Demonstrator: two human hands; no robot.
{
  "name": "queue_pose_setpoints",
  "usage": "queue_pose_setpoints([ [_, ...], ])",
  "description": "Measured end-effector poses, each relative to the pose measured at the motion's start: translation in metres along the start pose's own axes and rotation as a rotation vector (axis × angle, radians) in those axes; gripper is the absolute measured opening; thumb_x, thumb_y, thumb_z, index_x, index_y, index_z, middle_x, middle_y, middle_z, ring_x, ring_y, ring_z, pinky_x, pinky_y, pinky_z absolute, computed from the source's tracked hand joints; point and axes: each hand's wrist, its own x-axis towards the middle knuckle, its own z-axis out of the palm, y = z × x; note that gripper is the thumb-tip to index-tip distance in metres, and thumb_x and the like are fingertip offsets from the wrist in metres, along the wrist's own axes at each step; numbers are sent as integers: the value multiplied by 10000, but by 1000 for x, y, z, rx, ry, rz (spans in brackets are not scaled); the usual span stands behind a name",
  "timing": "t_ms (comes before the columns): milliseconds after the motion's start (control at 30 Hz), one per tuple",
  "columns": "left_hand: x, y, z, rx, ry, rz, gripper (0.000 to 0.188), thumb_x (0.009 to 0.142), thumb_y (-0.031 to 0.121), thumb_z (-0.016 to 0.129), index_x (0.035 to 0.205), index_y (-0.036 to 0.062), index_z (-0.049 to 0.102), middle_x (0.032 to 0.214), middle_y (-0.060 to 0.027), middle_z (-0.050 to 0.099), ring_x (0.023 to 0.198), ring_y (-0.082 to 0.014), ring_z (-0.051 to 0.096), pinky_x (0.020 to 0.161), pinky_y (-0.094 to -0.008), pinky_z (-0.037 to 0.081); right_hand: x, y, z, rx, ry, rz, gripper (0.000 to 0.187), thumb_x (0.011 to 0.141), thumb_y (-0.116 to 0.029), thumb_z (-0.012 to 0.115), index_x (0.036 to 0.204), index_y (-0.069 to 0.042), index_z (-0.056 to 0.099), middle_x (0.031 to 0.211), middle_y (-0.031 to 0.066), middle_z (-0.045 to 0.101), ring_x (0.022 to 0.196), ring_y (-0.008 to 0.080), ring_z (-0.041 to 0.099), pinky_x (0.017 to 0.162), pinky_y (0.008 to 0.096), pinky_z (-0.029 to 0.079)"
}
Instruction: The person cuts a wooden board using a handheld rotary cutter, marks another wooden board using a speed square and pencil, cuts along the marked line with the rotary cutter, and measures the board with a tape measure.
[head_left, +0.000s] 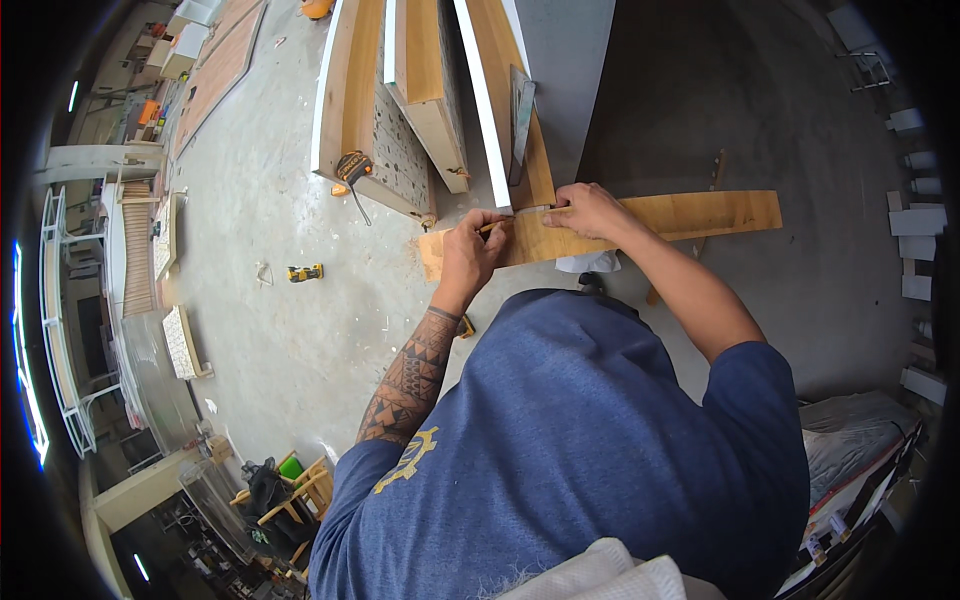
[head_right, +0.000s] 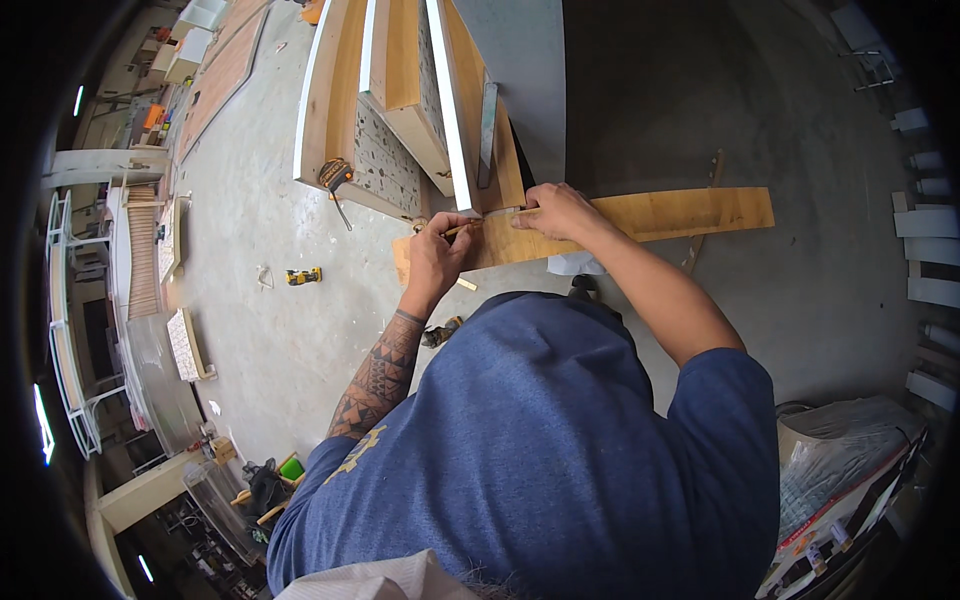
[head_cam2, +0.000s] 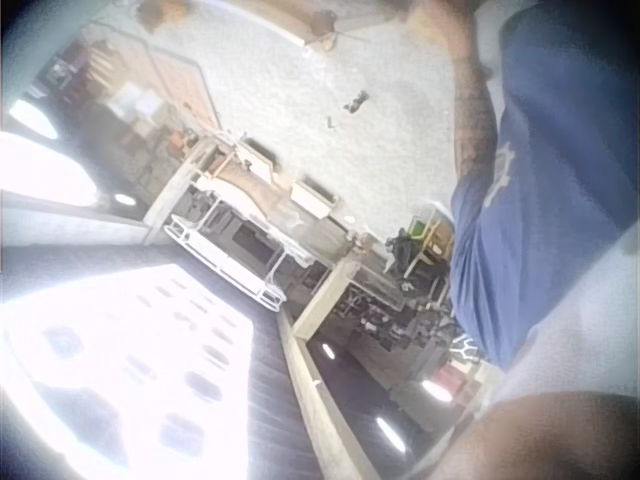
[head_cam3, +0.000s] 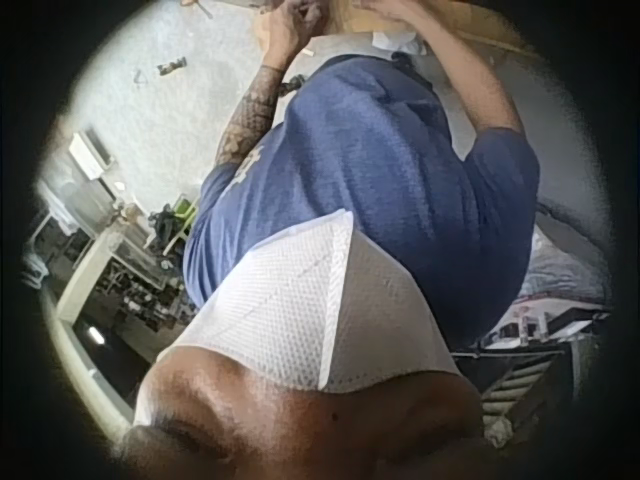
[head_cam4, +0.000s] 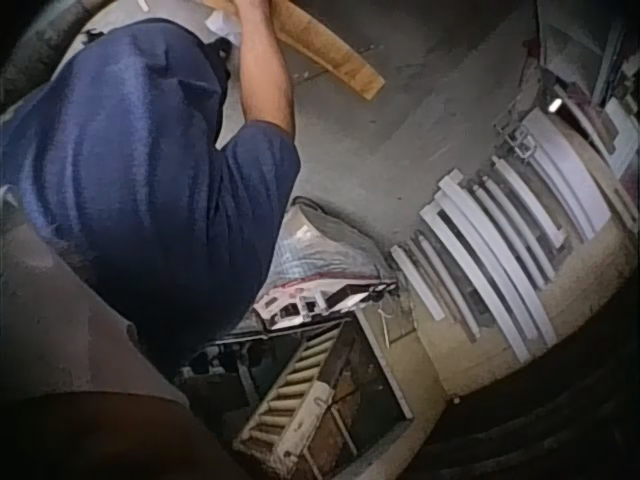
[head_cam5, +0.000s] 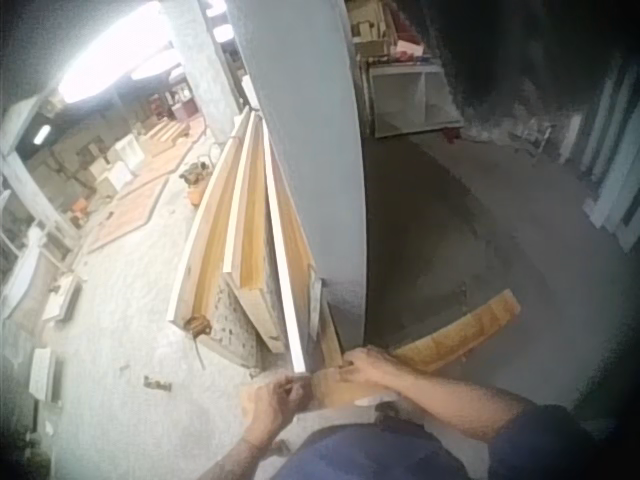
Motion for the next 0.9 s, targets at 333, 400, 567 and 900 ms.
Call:
queue_pose_setpoints([
  [333,1,-3,-1,20,-31,-24,172,1006,141,743,1110,4,755,957,-146,810,871,-193,782,808,-346,610,-3,-3,-2,17,-20,25,568,868,-533,859,1098,-23,759,911,190,788,949,349,776,896,472,585],
  [400,0,-2,-1,18,-8,-31,154,1018,118,724,1123,9,750,960,-117,807,881,-169,771,799,-331,610,-5,-8,-4,21,-26,26,564,870,-530,858,1089,-21,756,883,188,781,931,344,777,887,469,586],
  [567,-15,-11,-7,-236,127,-129,152,1015,100,716,1136,9,742,956,-100,793,842,-154,752,775,-322,597,-3,-4,-1,6,5,-10,552,876,-526,858,1070,-20,750,805,180,759,860,324,778,859,460,588],
  [900,-50,0,-65,-560,298,-247,345,1066,87,681,1385,-43,655,1182,-102,740,1006,-149,710,899,-300,596,-6,1,2,45,24,-12,581,886,-498,861,1112,32,787,1075,290,771,1062,431,754,953,486,579],
])
